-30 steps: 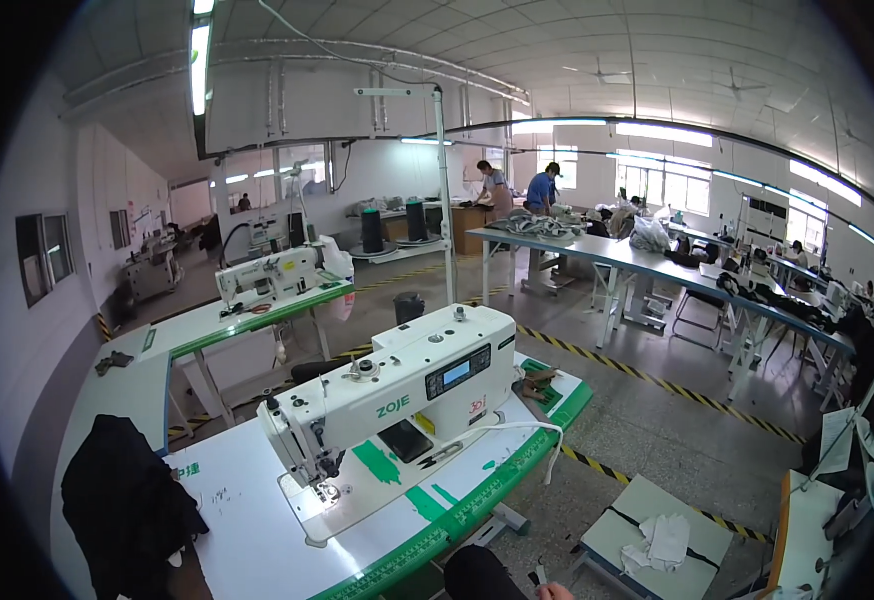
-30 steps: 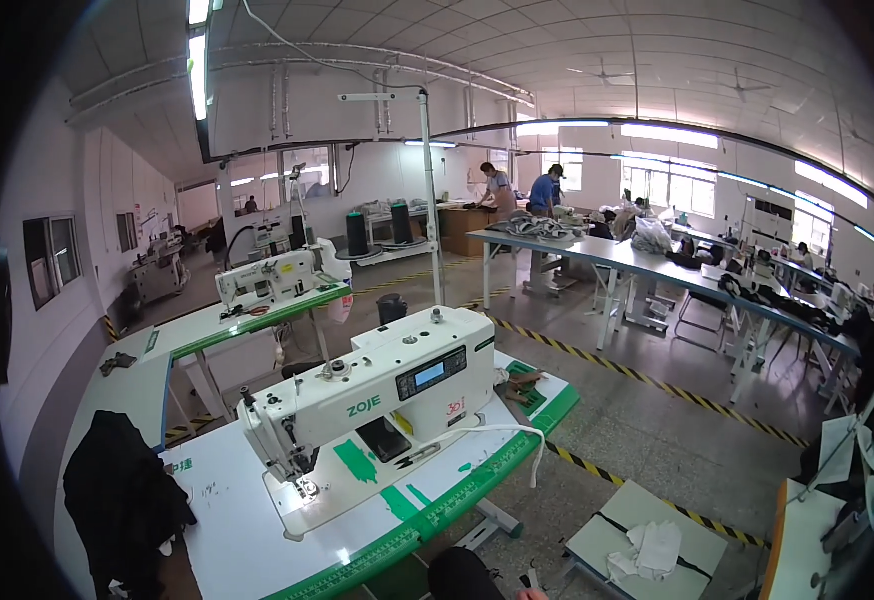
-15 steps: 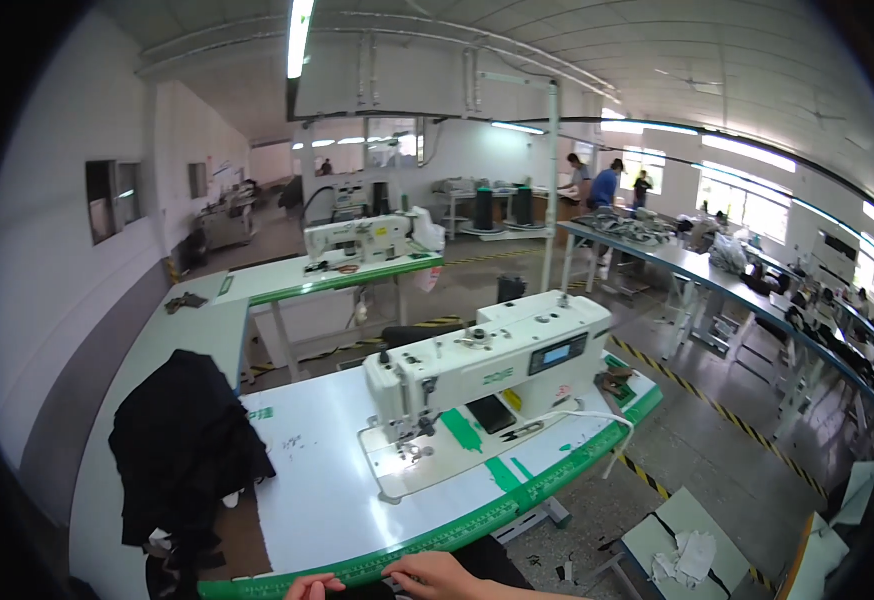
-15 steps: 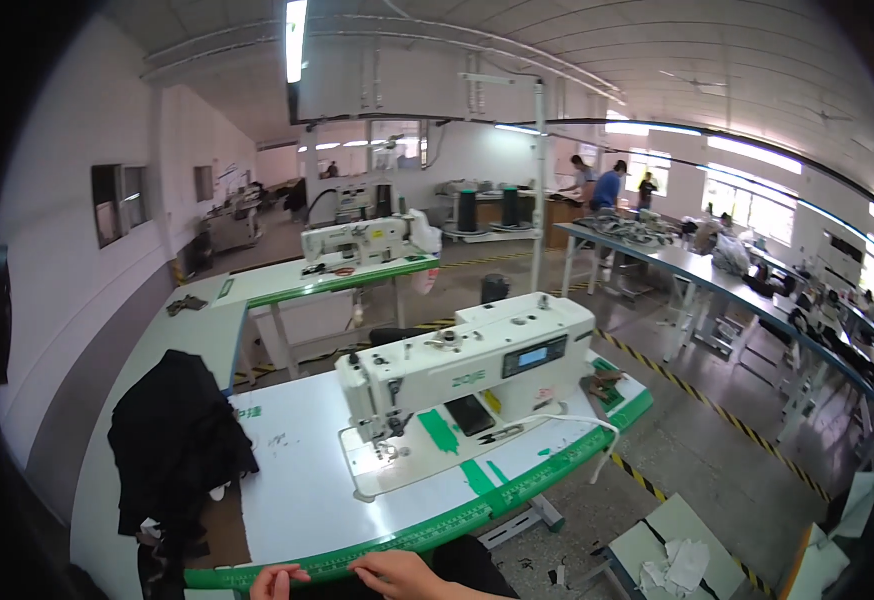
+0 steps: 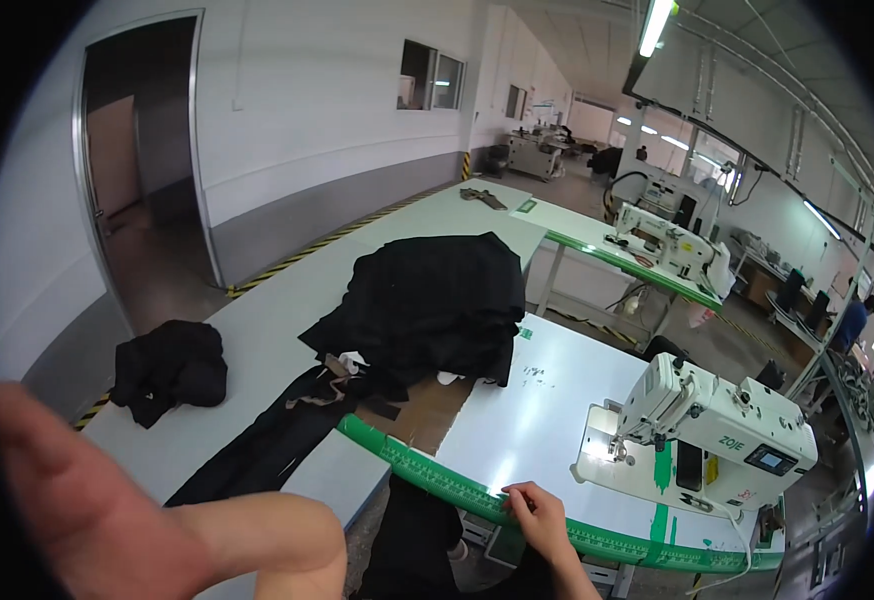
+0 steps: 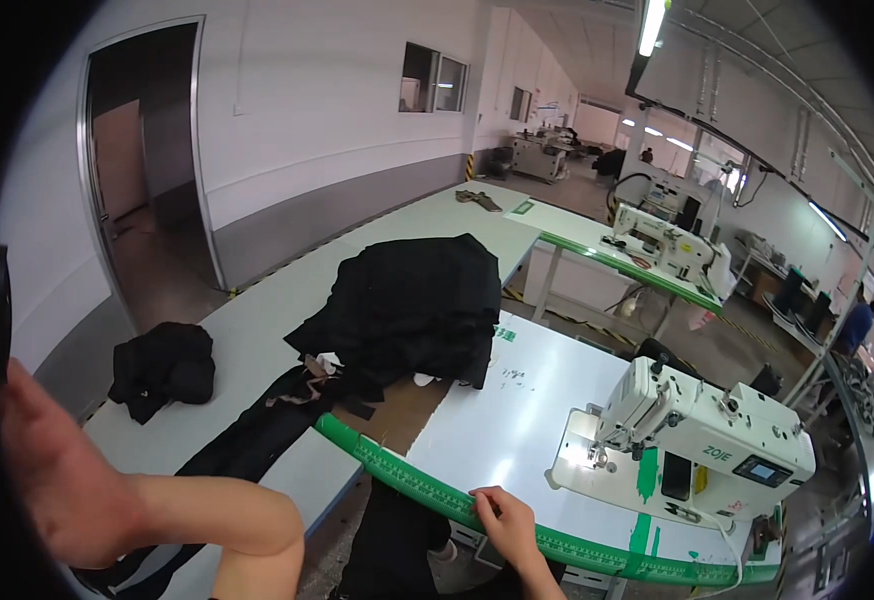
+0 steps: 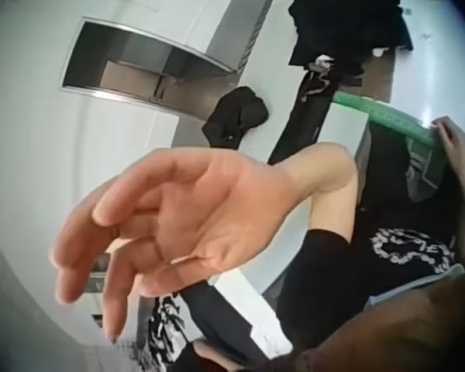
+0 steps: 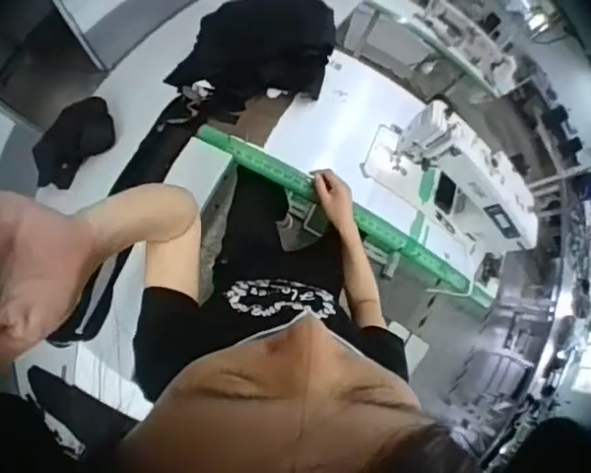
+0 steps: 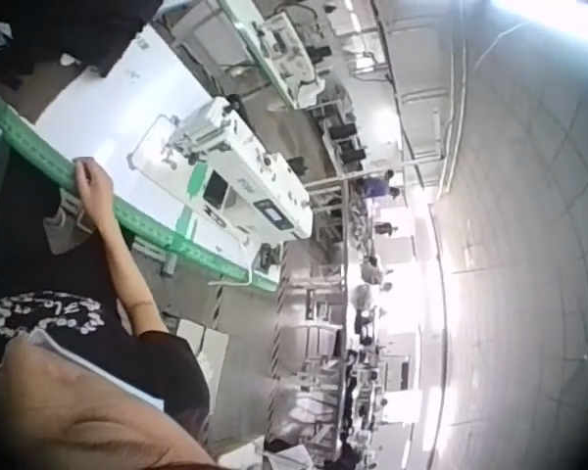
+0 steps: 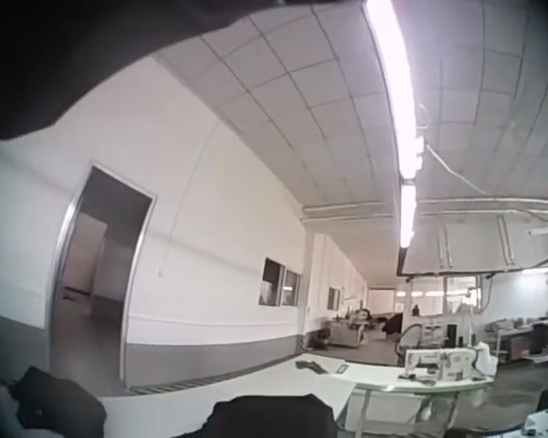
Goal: Inspect and organize various black fabric garment pieces and straps within a textile factory floor.
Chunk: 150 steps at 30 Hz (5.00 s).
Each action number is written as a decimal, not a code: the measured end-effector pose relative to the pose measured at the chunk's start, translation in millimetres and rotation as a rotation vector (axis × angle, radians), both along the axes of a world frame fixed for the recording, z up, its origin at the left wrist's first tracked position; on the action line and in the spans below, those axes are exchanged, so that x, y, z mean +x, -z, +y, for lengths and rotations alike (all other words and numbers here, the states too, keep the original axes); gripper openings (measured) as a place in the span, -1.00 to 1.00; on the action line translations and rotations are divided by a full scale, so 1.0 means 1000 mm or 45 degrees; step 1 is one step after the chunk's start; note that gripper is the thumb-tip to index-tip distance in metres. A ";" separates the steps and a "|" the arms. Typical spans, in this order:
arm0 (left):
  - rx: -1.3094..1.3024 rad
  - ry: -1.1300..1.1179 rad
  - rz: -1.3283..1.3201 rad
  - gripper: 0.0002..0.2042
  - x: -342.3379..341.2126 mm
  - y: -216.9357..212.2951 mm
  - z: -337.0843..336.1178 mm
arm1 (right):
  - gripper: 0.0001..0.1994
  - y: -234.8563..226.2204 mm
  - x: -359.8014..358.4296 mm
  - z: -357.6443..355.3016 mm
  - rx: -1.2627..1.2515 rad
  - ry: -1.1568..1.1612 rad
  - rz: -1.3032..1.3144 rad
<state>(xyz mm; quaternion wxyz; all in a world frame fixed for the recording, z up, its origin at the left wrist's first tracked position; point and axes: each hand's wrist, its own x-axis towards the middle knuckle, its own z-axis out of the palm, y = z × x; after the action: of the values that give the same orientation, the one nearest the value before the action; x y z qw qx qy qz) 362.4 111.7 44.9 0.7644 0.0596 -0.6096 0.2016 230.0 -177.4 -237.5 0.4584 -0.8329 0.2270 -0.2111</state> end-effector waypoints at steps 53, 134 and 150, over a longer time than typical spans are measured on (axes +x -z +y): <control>2.245 -1.831 0.150 -0.31 0.147 0.246 0.064 | -0.62 -0.034 0.277 0.032 -0.978 -0.686 -0.268; 2.204 -1.140 0.381 -0.72 0.214 0.252 0.001 | -0.87 -0.029 0.274 0.056 0.357 -0.695 -0.183; 2.176 -1.184 0.585 -0.76 0.211 0.250 -0.001 | -0.85 -0.032 0.271 0.057 -0.967 -0.932 -0.722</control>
<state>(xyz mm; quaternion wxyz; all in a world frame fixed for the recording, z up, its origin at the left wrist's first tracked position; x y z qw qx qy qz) 573.8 110.7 -205.0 0.4094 0.8594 -0.3036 -0.0417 501.4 -120.9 -205.8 0.2143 -0.8736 -0.2974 -0.3199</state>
